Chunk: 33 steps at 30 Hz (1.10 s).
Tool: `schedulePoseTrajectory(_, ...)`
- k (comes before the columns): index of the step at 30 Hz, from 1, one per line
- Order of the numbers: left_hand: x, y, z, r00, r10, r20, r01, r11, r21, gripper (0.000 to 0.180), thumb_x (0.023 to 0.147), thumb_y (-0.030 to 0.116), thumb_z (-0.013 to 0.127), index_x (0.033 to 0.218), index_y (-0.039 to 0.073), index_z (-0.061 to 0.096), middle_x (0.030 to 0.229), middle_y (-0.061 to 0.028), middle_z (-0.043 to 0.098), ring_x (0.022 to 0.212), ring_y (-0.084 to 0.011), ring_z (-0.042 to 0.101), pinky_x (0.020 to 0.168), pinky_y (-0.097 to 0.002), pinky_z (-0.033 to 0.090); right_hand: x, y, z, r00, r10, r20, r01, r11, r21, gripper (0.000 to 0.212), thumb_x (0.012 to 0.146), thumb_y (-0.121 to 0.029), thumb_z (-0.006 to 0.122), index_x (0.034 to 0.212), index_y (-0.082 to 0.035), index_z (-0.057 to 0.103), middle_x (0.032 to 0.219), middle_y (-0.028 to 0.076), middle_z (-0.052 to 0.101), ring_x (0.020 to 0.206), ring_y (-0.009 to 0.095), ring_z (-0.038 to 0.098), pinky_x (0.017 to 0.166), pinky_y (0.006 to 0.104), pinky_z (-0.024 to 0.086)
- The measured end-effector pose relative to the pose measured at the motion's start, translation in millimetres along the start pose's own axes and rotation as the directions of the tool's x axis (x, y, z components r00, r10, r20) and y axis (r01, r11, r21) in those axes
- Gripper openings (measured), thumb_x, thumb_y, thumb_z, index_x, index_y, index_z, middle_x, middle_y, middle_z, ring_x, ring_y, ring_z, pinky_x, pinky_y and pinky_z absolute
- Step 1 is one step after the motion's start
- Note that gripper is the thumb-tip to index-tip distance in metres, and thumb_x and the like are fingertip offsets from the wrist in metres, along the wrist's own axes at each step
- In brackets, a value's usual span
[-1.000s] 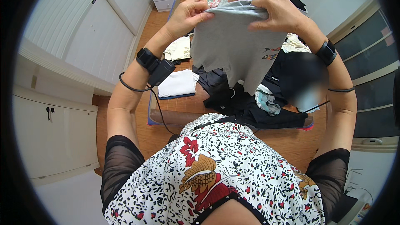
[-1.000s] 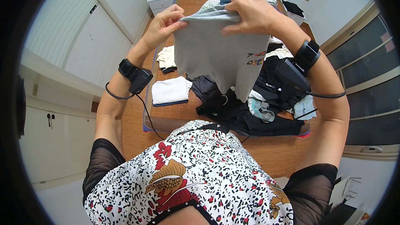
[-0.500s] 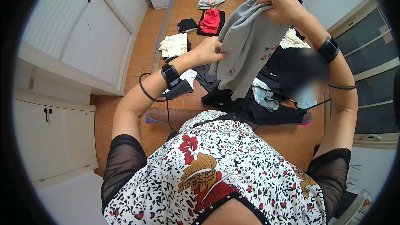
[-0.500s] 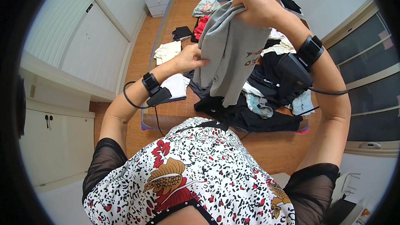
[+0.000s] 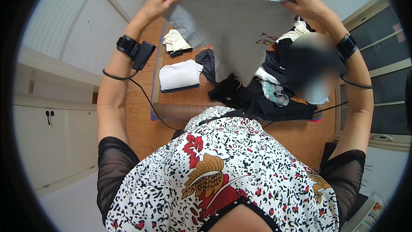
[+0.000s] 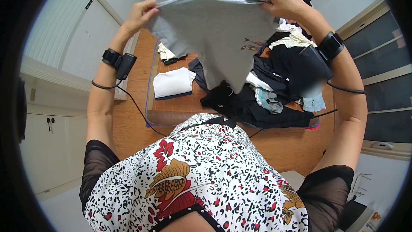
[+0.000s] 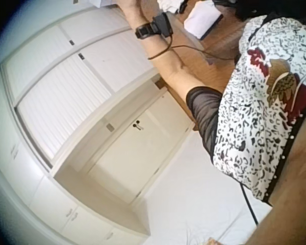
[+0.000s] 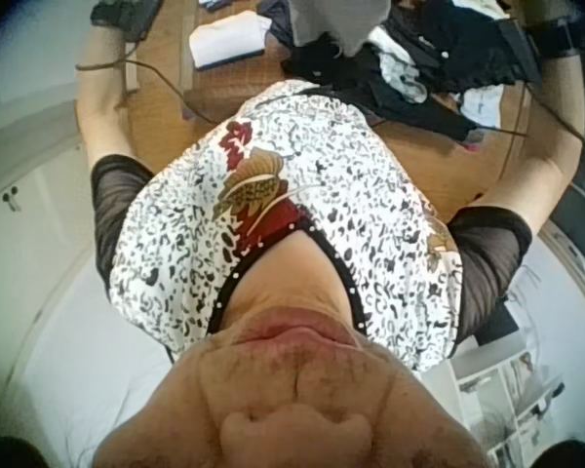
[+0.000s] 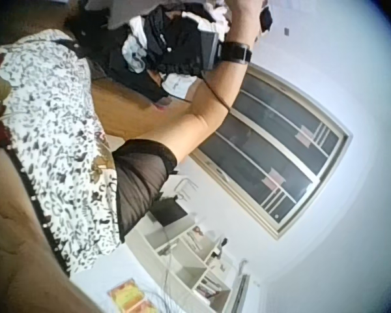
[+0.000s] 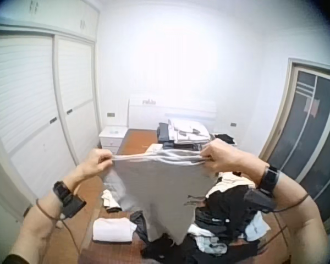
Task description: The person is folding a white t-shirt and a grey t-shirt on a table.
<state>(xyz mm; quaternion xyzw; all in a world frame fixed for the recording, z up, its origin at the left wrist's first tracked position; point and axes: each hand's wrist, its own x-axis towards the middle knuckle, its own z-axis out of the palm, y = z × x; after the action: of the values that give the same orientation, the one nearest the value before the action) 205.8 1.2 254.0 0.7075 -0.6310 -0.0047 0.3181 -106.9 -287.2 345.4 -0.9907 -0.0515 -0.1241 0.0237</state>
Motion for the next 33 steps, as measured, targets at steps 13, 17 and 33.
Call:
schedulePoseTrajectory(13, 10, -9, -44, 0.829, -0.213, -0.517, 0.086, 0.962, -0.258, 0.028, 0.089, 0.013, 0.059, 0.112, -0.001, 0.056, 0.092, -0.0036, 0.062, 0.084, -0.0103, 0.056, 0.076, -0.0243, 0.046, 21, -17, -21, 0.955, 0.207, -0.211, -0.107, 0.908, 0.404, 0.006, 0.084, 0.002, 0.056, 0.089, 0.0, 0.06, 0.065, -0.006, 0.041, 0.061, 0.005, 0.038, 0.05, 0.0245, 0.031)
schedulePoseTrajectory(17, -4, -1, -60, 0.927, -0.207, -0.313, 0.124, 0.956, -0.266, 0.012, 0.086, 0.011, 0.061, 0.096, 0.003, 0.059, 0.079, 0.0001, 0.058, 0.072, -0.0057, 0.05, 0.064, -0.0204, 0.042, 33, -26, -22, 0.946, 0.2, -0.256, -0.063, 0.886, 0.459, 0.004, 0.086, -0.002, 0.058, 0.087, 0.002, 0.059, 0.069, -0.005, 0.047, 0.068, 0.006, 0.043, 0.058, 0.0237, 0.038)
schedulePoseTrajectory(33, -83, -79, -159, 0.94, -0.338, 0.043, 0.338, 0.941, 0.013, 0.021, 0.078, 0.015, 0.069, 0.099, 0.008, 0.068, 0.085, 0.001, 0.066, 0.075, -0.014, 0.062, 0.07, -0.0316, 0.05, 85, -125, 10, 0.996, 0.01, 0.094, -0.081, 0.607, 0.791, 0.037, 0.08, -0.025, 0.069, 0.099, 0.006, 0.065, 0.079, 0.006, 0.065, 0.068, 0.012, 0.057, 0.06, 0.025, 0.046)
